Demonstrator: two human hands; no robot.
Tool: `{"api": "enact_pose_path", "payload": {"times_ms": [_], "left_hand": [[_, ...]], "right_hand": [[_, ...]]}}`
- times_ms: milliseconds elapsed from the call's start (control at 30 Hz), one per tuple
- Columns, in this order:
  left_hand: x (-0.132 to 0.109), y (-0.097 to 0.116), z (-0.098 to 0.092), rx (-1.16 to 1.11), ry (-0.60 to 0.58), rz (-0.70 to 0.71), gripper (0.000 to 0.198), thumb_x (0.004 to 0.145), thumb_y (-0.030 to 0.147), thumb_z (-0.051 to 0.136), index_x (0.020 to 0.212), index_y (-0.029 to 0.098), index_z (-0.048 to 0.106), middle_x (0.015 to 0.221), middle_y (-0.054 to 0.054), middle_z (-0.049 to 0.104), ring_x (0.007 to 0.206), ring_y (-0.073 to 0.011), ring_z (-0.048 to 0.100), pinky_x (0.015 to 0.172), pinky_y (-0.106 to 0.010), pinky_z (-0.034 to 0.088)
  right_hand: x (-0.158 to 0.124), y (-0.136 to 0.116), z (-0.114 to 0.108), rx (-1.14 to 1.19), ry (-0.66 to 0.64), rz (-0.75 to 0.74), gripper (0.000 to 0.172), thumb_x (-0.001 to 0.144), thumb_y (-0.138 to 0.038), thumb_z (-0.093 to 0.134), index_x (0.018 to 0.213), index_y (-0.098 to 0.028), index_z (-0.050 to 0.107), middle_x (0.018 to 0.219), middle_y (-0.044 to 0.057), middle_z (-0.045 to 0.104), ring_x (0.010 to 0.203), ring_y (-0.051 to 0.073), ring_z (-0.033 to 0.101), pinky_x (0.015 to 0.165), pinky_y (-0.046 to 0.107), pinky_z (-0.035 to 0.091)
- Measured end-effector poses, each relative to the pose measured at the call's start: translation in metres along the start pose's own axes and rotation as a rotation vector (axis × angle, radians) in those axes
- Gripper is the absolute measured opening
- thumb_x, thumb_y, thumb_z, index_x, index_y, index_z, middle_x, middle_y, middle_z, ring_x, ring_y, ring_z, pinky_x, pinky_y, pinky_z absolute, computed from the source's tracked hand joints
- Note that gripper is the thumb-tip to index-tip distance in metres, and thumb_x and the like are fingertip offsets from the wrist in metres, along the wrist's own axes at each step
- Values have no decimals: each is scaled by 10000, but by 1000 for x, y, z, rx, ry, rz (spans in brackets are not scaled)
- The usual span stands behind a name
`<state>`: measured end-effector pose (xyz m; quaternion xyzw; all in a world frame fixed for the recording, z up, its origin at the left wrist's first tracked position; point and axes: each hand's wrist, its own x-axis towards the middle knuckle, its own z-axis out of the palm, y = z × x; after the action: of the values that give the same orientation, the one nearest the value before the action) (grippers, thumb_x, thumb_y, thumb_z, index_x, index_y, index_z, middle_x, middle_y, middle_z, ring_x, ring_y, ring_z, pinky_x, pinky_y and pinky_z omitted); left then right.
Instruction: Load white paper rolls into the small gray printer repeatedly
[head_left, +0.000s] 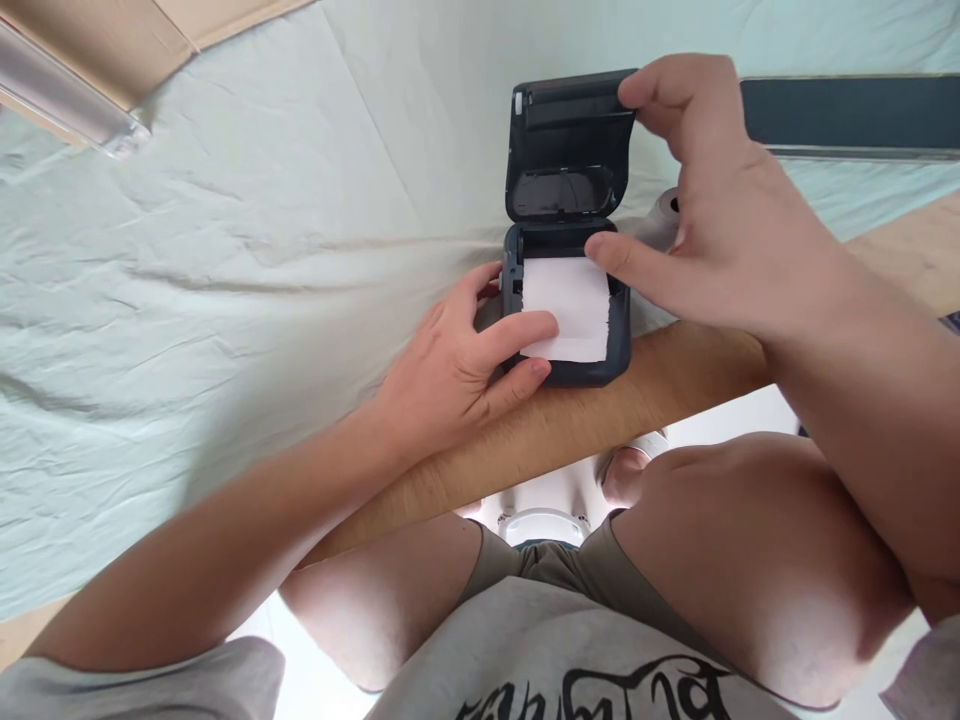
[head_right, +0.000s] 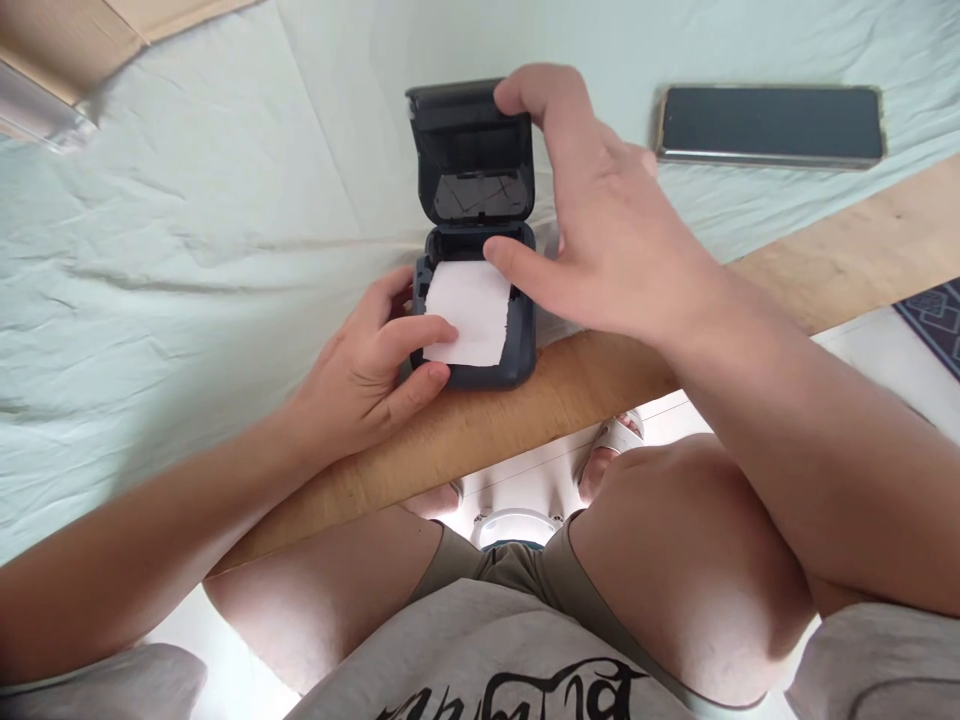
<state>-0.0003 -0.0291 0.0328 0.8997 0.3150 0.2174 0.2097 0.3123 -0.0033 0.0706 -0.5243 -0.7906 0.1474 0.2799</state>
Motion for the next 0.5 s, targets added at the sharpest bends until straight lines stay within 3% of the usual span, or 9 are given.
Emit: {"api": "enact_pose_path", "payload": {"times_ms": [100, 167, 267, 333, 433, 500], "left_hand": [[-1, 0, -2, -1, 4, 17, 498, 1296, 647, 438, 1601, 372, 721, 1759, -177, 530, 1617, -369, 631, 1353, -628, 598], [-1, 0, -2, 8, -10, 0, 475, 1293, 635, 466, 1603, 389, 728, 1766, -164, 527, 1623, -361, 625, 1357, -625, 598], [0, 2, 0, 22, -15, -21, 425, 1281, 580, 529, 1592, 387, 745, 1764, -156, 529, 1644, -373, 607, 1366, -637, 592], [1, 3, 1, 16, -7, -21, 409, 1273, 549, 543, 1577, 376, 756, 1765, -163, 537, 1655, -391, 597, 1364, -653, 593], [1, 2, 1, 8, -9, -18, 427, 1284, 579, 503, 1573, 382, 750, 1773, -174, 545, 1664, -387, 597, 1351, -658, 602], [0, 0, 1, 10, -11, -10, 468, 1292, 632, 458, 1584, 396, 738, 1772, -172, 546, 1679, -369, 597, 1350, -642, 604]], "right_hand": [[1, -8, -1, 76, 28, -77, 733, 1073, -474, 738, 1715, -311, 424, 1855, 114, 507, 1690, 335, 640, 1116, 436, 673], [0, -13, -2, 67, 105, -92, 646, 1137, -554, 673, 1694, -289, 481, 1828, 103, 539, 1653, 312, 661, 1013, 395, 661], [-5, -17, -4, -16, 266, -114, 476, 1249, -596, 552, 1607, -296, 644, 1657, 43, 685, 1476, 243, 756, 1148, 454, 620], [-8, -17, -5, -61, 362, -150, 417, 1278, -598, 508, 1486, -324, 743, 1485, 8, 776, 1344, 204, 786, 1158, 460, 602], [-14, -18, -7, -53, 370, -103, 453, 1265, -614, 534, 1090, -259, 756, 1082, 20, 787, 953, 129, 694, 903, 432, 543], [-17, -22, -11, -6, 319, 22, 674, 1202, -774, 578, 843, -209, 653, 767, 16, 580, 755, 81, 515, 765, 416, 389]]}}
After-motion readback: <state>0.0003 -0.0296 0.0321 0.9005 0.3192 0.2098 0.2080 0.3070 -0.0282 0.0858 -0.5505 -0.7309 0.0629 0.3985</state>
